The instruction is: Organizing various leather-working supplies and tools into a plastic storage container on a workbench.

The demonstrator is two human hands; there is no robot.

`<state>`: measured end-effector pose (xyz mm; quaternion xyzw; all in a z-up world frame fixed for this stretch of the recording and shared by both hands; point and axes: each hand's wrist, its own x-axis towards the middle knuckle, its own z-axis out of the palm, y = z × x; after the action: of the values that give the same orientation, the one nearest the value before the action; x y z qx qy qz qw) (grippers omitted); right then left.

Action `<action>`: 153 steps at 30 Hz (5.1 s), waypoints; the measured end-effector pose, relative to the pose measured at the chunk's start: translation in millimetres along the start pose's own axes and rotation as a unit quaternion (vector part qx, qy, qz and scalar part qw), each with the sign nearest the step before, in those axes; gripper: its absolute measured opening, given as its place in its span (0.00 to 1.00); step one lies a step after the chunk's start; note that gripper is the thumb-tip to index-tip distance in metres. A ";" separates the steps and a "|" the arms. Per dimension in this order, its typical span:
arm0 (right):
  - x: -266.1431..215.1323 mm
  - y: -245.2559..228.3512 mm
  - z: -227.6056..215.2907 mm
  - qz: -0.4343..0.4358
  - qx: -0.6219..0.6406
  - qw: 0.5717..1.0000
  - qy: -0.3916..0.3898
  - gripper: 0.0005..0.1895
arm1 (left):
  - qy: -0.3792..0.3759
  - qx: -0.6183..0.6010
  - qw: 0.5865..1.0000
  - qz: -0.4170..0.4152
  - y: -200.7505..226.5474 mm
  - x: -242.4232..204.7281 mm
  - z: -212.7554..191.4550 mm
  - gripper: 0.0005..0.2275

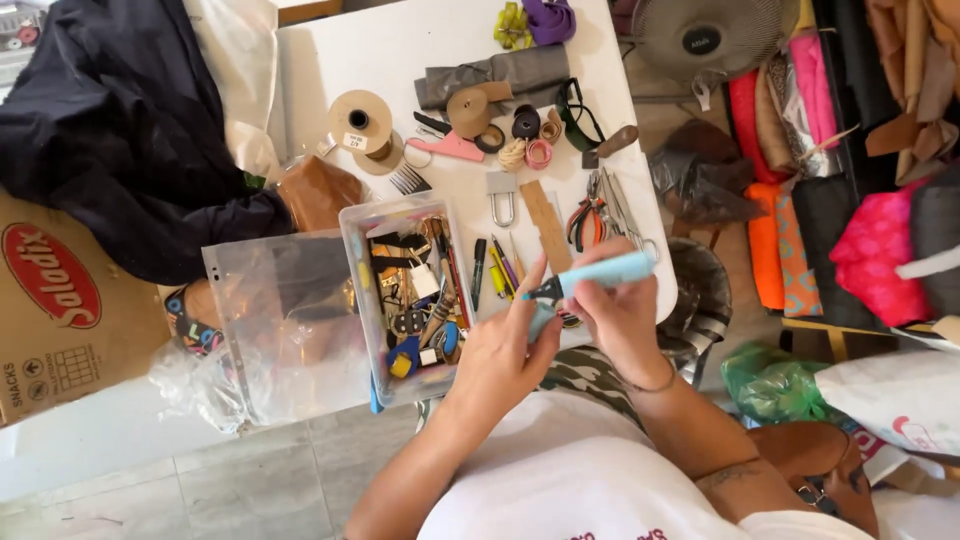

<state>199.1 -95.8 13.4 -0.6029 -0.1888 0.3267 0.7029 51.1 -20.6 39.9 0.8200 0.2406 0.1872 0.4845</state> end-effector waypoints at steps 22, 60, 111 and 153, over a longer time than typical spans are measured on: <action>13.2 -34.8 -2.5 -0.394 -0.145 0.871 -0.255 0.08 | -0.051 -0.051 0.997 0.011 -8.4 20.2 -13.6 0.23; -6.7 94.1 -11.5 0.031 -0.177 0.939 -0.292 0.07 | -0.126 -0.331 0.927 -0.124 -165.0 -57.7 48.1 0.14; 13.3 312.5 -98.4 0.166 -0.143 0.950 0.222 0.27 | -0.128 0.433 0.873 -0.186 -357.1 -144.8 71.9 0.16; -21.3 223.5 68.0 0.023 -0.315 0.914 -0.256 0.08 | -0.008 -0.074 0.965 -0.253 -263.7 -109.6 -2.1 0.07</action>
<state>87.3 -47.9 -187.3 -0.6926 -0.4420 0.4095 0.3966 -95.4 27.1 -200.5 0.6955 0.4220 0.0696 0.5774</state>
